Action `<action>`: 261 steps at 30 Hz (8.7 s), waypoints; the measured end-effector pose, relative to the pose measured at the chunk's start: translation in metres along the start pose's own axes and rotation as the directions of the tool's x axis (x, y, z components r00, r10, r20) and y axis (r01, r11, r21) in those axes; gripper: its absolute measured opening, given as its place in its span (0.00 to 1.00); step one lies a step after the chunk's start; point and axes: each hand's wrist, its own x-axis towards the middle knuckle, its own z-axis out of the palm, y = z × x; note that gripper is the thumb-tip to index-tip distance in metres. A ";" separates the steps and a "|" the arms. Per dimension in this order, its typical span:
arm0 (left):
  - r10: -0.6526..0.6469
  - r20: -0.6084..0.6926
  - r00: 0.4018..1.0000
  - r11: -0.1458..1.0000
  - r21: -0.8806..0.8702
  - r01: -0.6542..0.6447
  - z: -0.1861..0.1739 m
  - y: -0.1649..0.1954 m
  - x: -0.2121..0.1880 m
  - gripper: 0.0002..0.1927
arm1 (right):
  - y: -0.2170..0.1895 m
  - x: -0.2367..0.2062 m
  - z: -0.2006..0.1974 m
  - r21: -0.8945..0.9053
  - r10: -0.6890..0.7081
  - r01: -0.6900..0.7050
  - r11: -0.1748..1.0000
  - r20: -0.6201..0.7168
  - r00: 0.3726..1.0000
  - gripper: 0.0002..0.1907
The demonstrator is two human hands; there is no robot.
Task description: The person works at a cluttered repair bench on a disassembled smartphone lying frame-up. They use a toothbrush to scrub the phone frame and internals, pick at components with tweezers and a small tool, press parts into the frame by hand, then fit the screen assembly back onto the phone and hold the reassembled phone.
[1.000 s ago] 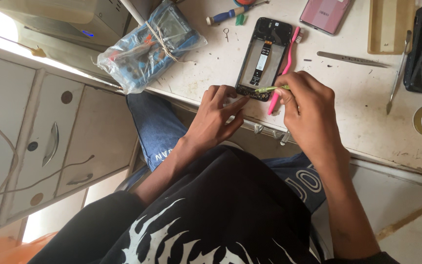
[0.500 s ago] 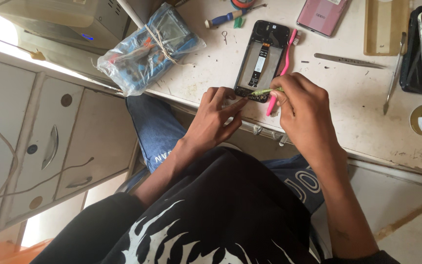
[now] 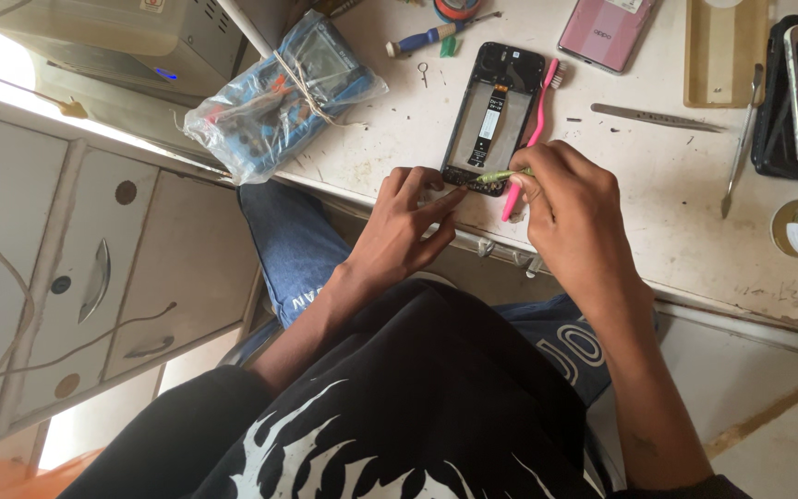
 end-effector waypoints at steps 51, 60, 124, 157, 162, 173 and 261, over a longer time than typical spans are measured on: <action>0.012 -0.014 1.000 0.997 -0.079 -0.013 0.008 -0.007 0.001 0.22 | -0.018 0.032 -0.008 -0.222 -0.039 0.129 0.966 0.370 0.928 0.06; 0.019 -0.018 1.000 0.994 -0.108 -0.021 0.007 -0.007 0.001 0.22 | -0.017 0.058 -0.002 -0.172 -0.343 0.446 0.878 0.423 0.838 0.06; -0.029 -0.076 0.997 0.980 -0.197 0.014 0.007 -0.012 0.001 0.14 | -0.009 0.046 0.034 -0.462 -0.016 0.317 0.828 0.547 0.837 0.11; -0.052 -0.010 0.999 0.975 -0.217 0.048 0.007 -0.017 0.001 0.13 | -0.009 0.043 0.049 -0.381 -0.119 0.300 0.875 0.432 0.894 0.10; -0.041 -0.061 0.997 0.978 -0.208 0.028 0.010 -0.016 0.000 0.11 | -0.005 0.049 0.049 -0.366 -0.023 0.249 0.897 0.521 0.853 0.06; -0.038 -0.045 0.998 0.979 -0.203 0.028 0.015 -0.022 0.001 0.15 | -0.005 0.041 0.067 -0.357 -0.106 0.288 0.889 0.450 0.887 0.09; -0.098 0.006 0.995 0.972 -0.212 0.097 0.023 -0.029 -0.004 0.18 | -0.009 0.044 0.063 -0.283 -0.100 0.260 0.923 0.477 0.873 0.13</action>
